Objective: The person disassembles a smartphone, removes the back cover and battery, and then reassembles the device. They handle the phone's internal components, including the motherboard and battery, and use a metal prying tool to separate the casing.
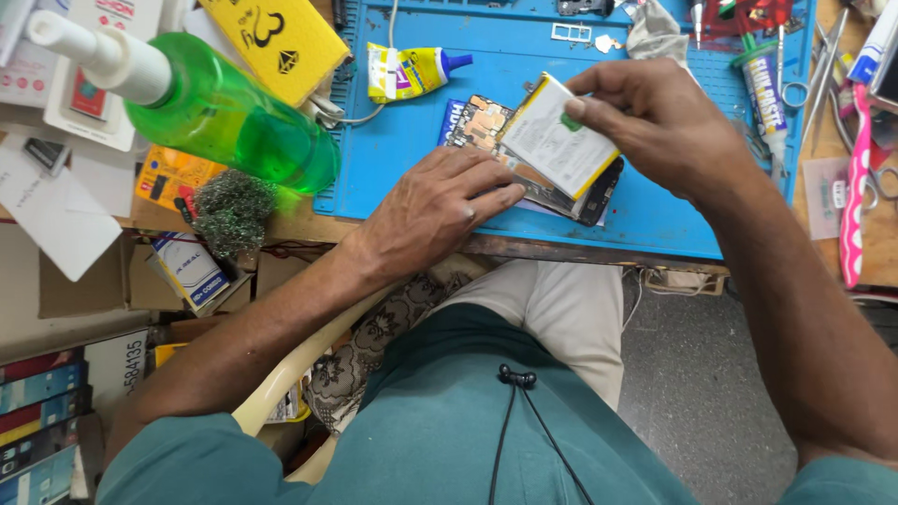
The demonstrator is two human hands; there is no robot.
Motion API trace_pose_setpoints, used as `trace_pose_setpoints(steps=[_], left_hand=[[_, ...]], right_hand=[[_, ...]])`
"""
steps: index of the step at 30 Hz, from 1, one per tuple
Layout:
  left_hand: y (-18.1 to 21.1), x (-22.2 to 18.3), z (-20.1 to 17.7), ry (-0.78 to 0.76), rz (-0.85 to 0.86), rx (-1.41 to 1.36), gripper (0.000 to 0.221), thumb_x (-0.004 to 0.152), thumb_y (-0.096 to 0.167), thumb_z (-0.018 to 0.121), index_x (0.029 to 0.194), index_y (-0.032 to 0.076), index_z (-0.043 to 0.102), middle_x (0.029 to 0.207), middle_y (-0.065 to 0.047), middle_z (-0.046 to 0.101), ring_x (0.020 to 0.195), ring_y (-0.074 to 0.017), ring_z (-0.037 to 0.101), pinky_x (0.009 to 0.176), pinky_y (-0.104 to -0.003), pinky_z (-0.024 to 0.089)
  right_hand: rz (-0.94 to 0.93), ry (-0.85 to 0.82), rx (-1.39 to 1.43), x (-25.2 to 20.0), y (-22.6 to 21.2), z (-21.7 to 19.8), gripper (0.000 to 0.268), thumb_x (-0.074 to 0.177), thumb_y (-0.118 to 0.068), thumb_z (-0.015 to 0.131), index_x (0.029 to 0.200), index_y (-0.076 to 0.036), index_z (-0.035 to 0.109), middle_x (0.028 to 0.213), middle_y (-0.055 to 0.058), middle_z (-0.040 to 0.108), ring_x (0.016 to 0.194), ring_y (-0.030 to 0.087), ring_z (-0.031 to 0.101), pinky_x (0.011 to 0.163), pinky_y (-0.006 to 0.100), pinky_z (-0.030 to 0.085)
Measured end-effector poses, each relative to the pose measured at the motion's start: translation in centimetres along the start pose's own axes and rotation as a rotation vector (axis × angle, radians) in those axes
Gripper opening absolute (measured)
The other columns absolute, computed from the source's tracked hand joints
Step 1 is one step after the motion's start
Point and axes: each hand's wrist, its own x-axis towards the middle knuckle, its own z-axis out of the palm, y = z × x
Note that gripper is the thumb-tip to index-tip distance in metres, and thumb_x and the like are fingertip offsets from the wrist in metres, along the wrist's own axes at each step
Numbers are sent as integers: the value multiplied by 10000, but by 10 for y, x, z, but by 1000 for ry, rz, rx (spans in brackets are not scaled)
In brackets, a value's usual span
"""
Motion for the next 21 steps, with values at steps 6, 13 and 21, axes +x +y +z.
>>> trace_pose_setpoints(steps=[6,13,21], left_hand=[[1,-6,5,12,-9,-70,436,875,140,709,1294,30,656,1273,-123,633,1252,-311,596,1045,-452,491],[-20,7,3,137,-222,-130,665,886,222,801,1436,-13,512,1377,-216,579,1283,-377,569,1106,-465,475],[-21,5,3,57,-233,-72,696,881,262,805,1450,-4,505,1443,-168,539,1366,-350,511,1118,-468,440]], right_hand=[[136,-74,-87,4,-8,1,310,1004,-213,636,1226,-5,696,935,103,780,814,128,748,700,286,596],[260,-163,-337,10,-26,1,352,957,-291,659,1222,-70,727,882,138,793,752,204,719,679,397,553],[321,-188,-495,10,-33,8,351,977,-318,634,1234,-97,727,904,171,784,784,287,757,733,432,571]])
